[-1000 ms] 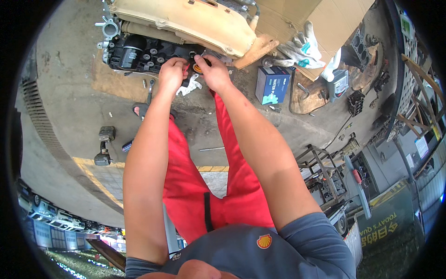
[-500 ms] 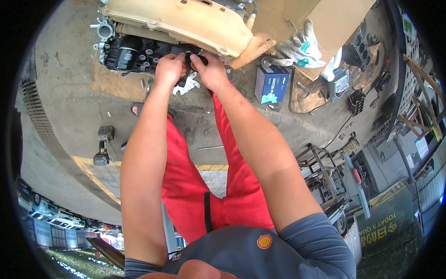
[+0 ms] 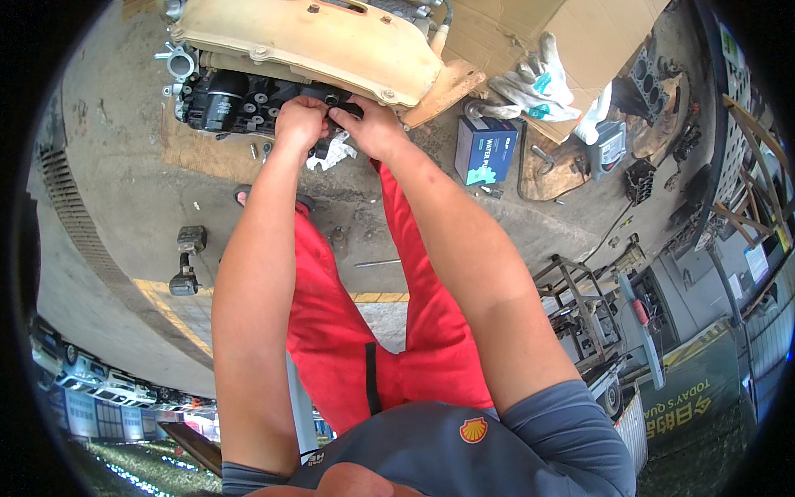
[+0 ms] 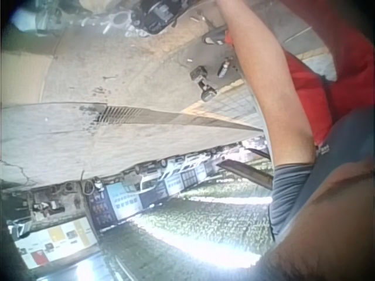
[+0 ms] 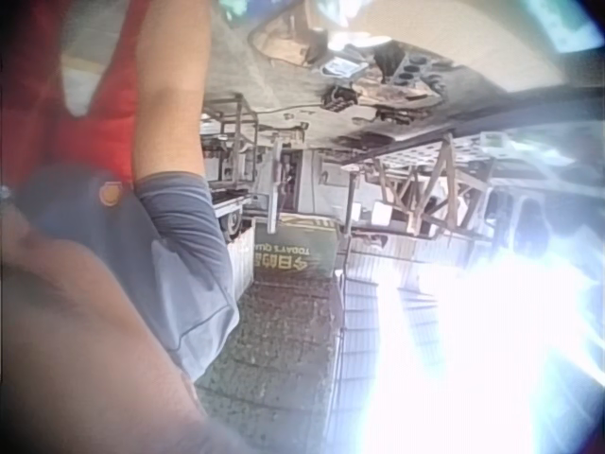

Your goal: The person handles a small black component with wires, then places it on a disassembled engine block. They put on gloves, walk through the garage, and pick up a metal part from the floor. The person returns to the engine block and uses a wrench on it.

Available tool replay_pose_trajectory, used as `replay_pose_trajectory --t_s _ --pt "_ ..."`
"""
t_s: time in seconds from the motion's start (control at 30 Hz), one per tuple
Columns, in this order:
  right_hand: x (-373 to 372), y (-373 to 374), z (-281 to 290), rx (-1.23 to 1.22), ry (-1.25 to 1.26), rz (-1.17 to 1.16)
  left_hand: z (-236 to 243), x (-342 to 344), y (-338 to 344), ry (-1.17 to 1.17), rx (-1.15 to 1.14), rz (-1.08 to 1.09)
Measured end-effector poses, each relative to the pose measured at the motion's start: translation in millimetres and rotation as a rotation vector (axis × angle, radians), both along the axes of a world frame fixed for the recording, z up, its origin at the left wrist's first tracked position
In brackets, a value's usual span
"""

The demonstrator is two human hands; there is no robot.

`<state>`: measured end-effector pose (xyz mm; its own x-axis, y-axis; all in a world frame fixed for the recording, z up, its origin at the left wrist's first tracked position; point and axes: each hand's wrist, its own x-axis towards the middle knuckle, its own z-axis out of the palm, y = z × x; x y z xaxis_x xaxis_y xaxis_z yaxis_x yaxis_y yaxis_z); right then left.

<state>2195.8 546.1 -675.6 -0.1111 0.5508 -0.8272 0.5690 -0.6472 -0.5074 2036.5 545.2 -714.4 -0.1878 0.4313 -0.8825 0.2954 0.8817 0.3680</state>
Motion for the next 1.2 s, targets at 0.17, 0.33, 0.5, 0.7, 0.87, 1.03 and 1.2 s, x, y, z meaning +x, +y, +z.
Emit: replay_pose_trajectory --t_s 0.17,0.33,0.5,0.7,0.87,1.03,1.2 --pt "11 -10 -15 0.095 -0.036 0.02 -21 1 -9 0.093 -0.062 0.042" --pt "9 -16 -5 -0.005 -0.054 0.08 -21 9 -11 0.167 0.013 0.055" --pt "-7 -27 -8 -0.167 -0.006 -0.079 -23 5 -8 0.205 -0.128 0.01" --pt "-21 -38 -27 -0.116 0.044 -0.085 -11 4 1 0.24 -0.113 -0.062" --pt "-28 -23 -21 -0.313 0.184 -0.225 19 -2 18 0.192 -0.157 0.087" --pt "-26 -36 -41 -0.265 0.318 -0.302 -1 -6 1 0.127 -0.15 0.205" --pt "-23 -33 -33 -0.191 0.29 -0.299 1 -1 -1 0.198 -0.127 0.196"
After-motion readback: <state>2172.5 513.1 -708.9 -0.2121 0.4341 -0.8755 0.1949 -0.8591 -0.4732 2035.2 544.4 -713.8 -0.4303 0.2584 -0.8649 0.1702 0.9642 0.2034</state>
